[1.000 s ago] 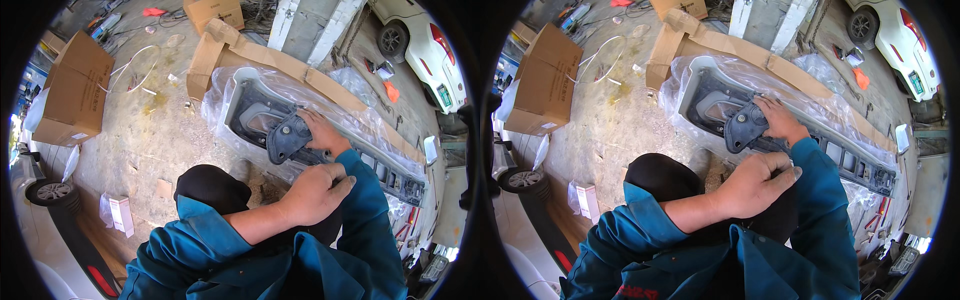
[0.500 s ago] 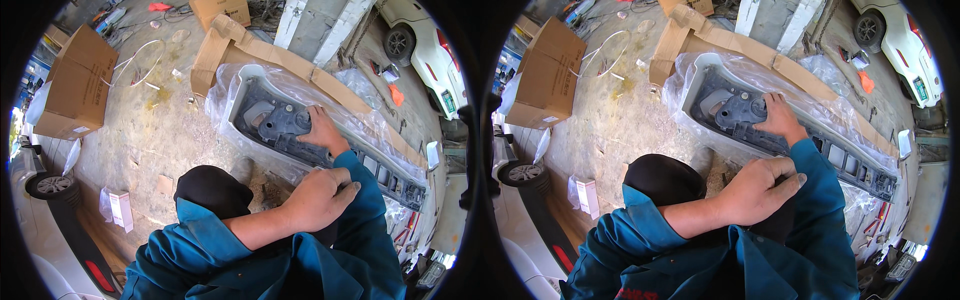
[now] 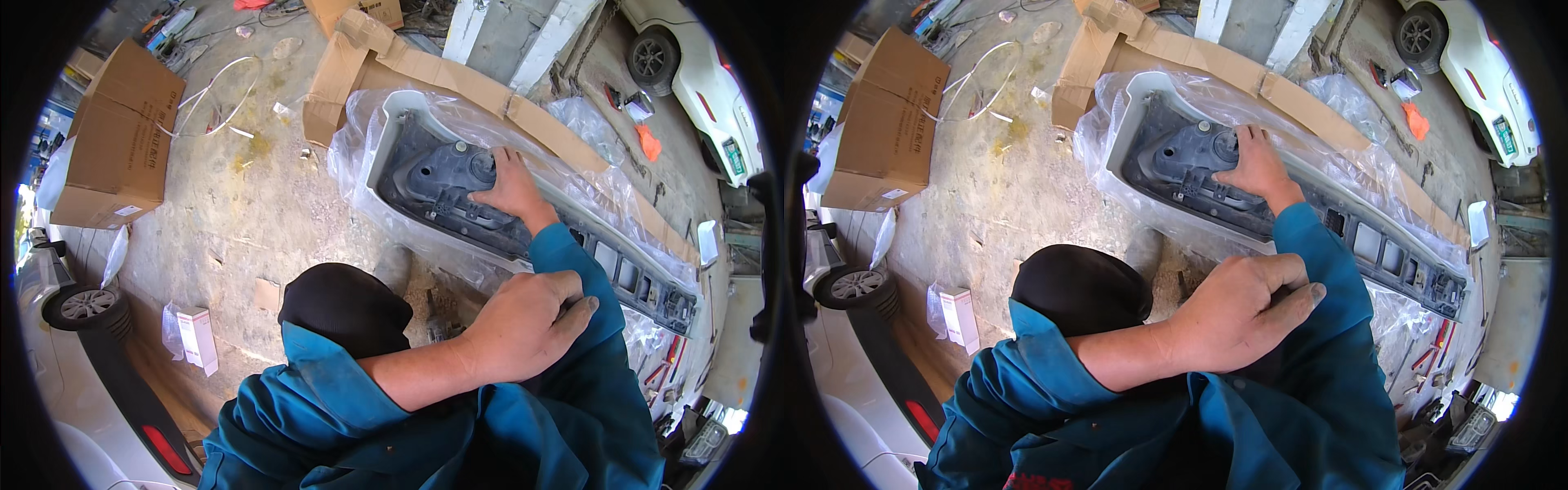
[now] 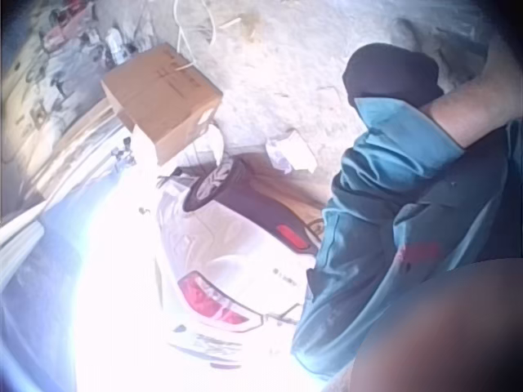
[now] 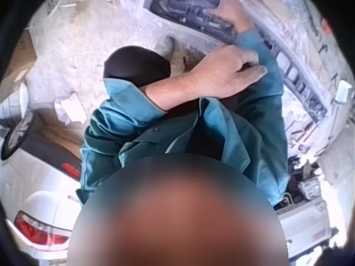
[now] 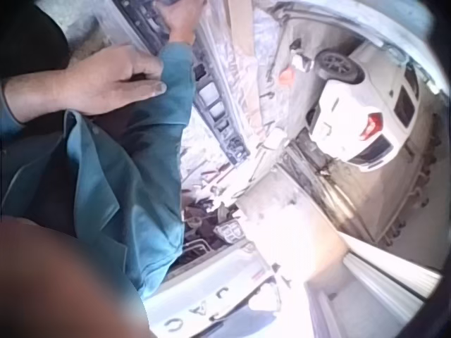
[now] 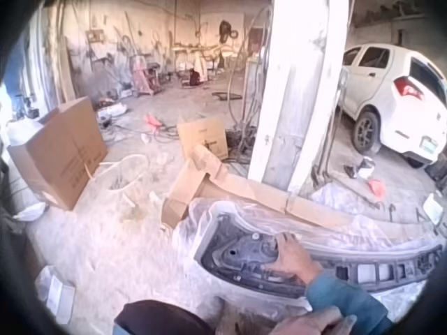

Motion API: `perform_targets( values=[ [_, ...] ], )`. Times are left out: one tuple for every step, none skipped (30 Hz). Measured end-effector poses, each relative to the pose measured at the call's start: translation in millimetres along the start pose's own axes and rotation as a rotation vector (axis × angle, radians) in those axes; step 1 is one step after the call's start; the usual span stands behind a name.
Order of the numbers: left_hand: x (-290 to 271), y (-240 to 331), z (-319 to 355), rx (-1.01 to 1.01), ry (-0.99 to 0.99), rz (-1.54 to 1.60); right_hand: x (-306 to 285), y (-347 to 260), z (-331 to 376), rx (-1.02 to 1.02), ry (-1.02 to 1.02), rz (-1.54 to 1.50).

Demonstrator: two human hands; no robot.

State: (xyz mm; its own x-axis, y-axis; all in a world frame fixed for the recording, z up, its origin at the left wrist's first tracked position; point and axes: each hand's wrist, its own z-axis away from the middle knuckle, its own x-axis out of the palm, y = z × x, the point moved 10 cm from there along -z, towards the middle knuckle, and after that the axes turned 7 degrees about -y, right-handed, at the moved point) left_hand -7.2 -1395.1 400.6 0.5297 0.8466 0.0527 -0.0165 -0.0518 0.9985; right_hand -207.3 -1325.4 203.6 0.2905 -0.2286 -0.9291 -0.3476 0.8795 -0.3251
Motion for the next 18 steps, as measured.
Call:
perform_targets(
  values=[
    [0, 0, 0, -0.003, -0.001, 0.0, 1, 1, 0, 0.005, -0.008, -0.002],
    [0, 1, 0, 0.005, 0.005, 0.001, 0, 1, 2, 0.003, 0.002, -0.018],
    [1, 1, 0, 0.013, 0.011, 0.002, 0, 1, 4, 0.002, 0.012, -0.034],
    [1, 2, 0, 0.021, 0.016, 0.002, 0, 3, 5, 0.002, 0.023, -0.051],
    [1, 3, 0, 0.03, 0.017, -0.001, 0, 3, 5, -0.015, 0.035, -0.054],
    [0, 4, 0, 0.039, 0.019, -0.005, -1, 4, 5, -0.032, 0.047, -0.057],
    [0, 5, 0, 0.049, 0.02, -0.009, -2, 5, 5, -0.049, 0.061, -0.06],
    [-1, 5, 0, 0.057, 0.026, -0.007, -3, 8, 6, -0.05, 0.067, -0.069],
    [-1, 4, 1, 0.065, 0.031, -0.006, -4, 11, 7, -0.05, 0.073, -0.078],
    [-1, 4, 1, 0.071, 0.038, -0.007, -6, 11, 7, -0.054, 0.079, -0.09],
    [0, 4, 1, 0.069, 0.037, -0.011, -6, 10, 7, -0.055, 0.075, -0.094],
    [0, 4, 1, 0.067, 0.036, -0.014, -6, 9, 7, -0.056, 0.071, -0.099],
    [0, 4, 1, 0.068, 0.033, -0.015, -7, 8, 7, -0.053, 0.068, -0.1],
    [0, 5, 0, 0.067, 0.03, -0.018, -6, 5, 7, -0.049, 0.057, -0.09],
    [0, 5, 0, 0.066, 0.027, -0.021, -2, 2, 8, -0.045, 0.045, -0.08],
    [0, 5, 0, 0.065, 0.024, -0.023, 0, -1, 9, -0.04, 0.033, -0.069],
    [0, 5, 0, 0.061, 0.019, -0.017, 0, -4, 8, -0.044, 0.032, -0.08],
    [-1, 6, -1, 0.056, 0.015, -0.011, 0, -7, 8, -0.048, 0.032, -0.091]
  ],
)
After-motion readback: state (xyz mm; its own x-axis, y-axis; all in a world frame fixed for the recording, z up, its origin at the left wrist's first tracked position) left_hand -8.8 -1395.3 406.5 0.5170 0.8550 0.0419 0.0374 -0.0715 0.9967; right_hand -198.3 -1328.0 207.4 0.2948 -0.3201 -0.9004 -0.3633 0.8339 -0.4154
